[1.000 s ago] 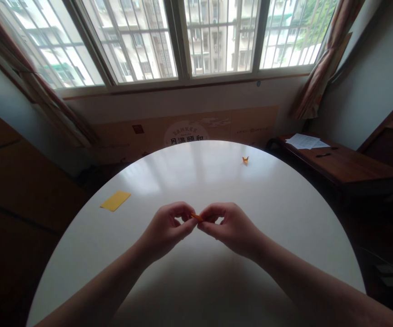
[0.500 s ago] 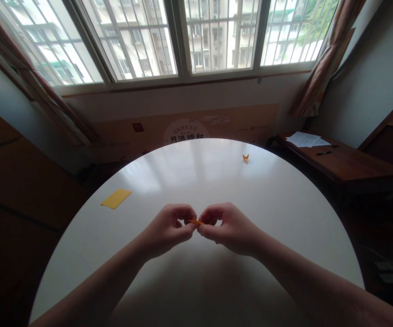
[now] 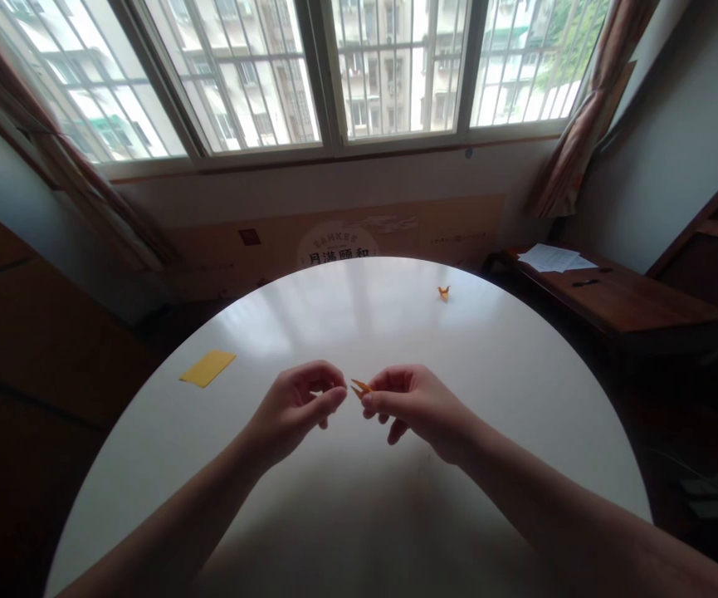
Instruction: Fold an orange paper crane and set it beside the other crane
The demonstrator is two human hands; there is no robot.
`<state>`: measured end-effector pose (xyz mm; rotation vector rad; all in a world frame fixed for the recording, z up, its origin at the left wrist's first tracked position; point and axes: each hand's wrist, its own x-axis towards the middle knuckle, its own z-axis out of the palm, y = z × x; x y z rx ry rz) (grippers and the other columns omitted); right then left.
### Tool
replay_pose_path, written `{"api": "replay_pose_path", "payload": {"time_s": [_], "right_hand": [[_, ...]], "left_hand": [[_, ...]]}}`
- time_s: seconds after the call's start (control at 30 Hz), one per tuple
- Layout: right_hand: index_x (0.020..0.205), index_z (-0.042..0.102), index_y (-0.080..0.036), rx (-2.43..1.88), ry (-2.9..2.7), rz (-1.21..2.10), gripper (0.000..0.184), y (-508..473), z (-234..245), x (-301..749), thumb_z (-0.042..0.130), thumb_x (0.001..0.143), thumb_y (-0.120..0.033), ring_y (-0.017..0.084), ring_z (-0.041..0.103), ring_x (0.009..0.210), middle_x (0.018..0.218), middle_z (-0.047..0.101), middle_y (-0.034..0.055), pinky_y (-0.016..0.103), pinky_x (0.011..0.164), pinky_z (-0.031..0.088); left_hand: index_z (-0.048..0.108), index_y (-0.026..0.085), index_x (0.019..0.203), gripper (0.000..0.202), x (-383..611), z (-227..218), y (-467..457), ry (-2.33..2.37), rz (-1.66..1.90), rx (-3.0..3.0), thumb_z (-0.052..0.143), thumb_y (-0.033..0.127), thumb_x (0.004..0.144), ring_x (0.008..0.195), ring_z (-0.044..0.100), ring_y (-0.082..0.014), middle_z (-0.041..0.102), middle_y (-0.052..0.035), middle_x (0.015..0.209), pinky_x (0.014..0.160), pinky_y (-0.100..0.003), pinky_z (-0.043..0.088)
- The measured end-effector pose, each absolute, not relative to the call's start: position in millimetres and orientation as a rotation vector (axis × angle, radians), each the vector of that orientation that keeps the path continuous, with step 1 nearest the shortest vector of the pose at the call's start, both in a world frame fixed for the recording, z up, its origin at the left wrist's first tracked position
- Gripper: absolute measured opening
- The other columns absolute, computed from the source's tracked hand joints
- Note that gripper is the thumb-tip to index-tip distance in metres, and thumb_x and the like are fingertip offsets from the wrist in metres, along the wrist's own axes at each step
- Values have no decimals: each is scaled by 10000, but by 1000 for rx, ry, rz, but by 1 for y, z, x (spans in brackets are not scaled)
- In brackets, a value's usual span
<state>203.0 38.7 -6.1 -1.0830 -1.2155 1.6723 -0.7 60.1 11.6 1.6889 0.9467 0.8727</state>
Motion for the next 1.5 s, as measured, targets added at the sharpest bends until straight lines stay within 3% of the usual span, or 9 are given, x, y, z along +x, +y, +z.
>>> {"api": "replay_pose_path", "payload": {"time_s": [0.13, 0.33, 0.57, 0.77, 0.93, 1.13, 1.5], "right_hand": [[780, 715, -151, -1043, -1243, 1692, 206, 38, -9, 203, 823, 709, -311, 116, 569, 606, 724, 675, 28, 196, 465, 491], [835, 718, -152, -1012, -1318, 1641, 240, 38, -12, 201, 831, 730, -337, 129, 590, 648, 774, 684, 41, 194, 478, 507], [889, 648, -164, -853, -1130, 1837, 315, 34, -7, 199, 626, 912, -478, 153, 625, 725, 868, 672, 68, 193, 452, 524], [885, 588, -172, -811, -1013, 1988, 235, 36, -8, 198, 732, 851, -356, 130, 621, 677, 843, 658, 43, 171, 424, 517], [896, 607, -174, -809, -998, 1942, 297, 36, -8, 197, 838, 737, -273, 113, 601, 652, 794, 620, 0, 181, 453, 531], [916, 627, -182, -873, -1033, 1730, 337, 35, -10, 195, 863, 706, -299, 116, 599, 643, 768, 640, -6, 195, 476, 518], [874, 650, -192, -872, -1163, 1535, 290, 35, -12, 196, 848, 725, -343, 150, 640, 656, 744, 670, 2, 229, 499, 514]], "left_hand": [[686, 123, 814, 216, 3, 9, 56, 934, 830, 1727, 725, 335, 801, 607, 571, -119, 670, -52, 749, 476, -202, 465], [704, 118, 793, 224, 2, 9, 58, 967, 817, 1674, 719, 341, 813, 562, 550, -114, 661, -46, 706, 455, -209, 464], [754, 120, 801, 166, 0, 8, 62, 891, 959, 1650, 737, 285, 789, 614, 591, -134, 690, -80, 787, 470, -214, 472], [756, 142, 781, 103, -1, 4, 63, 814, 1026, 1851, 726, 235, 815, 643, 609, -120, 702, -79, 817, 511, -198, 462], [758, 157, 837, 74, -2, 5, 62, 859, 1048, 1892, 717, 213, 812, 655, 626, -126, 695, -72, 848, 514, -200, 476], [754, 158, 848, 74, 0, 8, 58, 889, 1095, 1826, 700, 176, 801, 653, 626, -127, 687, -64, 835, 493, -196, 482], [762, 134, 823, 171, 6, 12, 54, 871, 1000, 1667, 751, 301, 787, 573, 583, -109, 689, -81, 824, 407, -177, 451]]}}
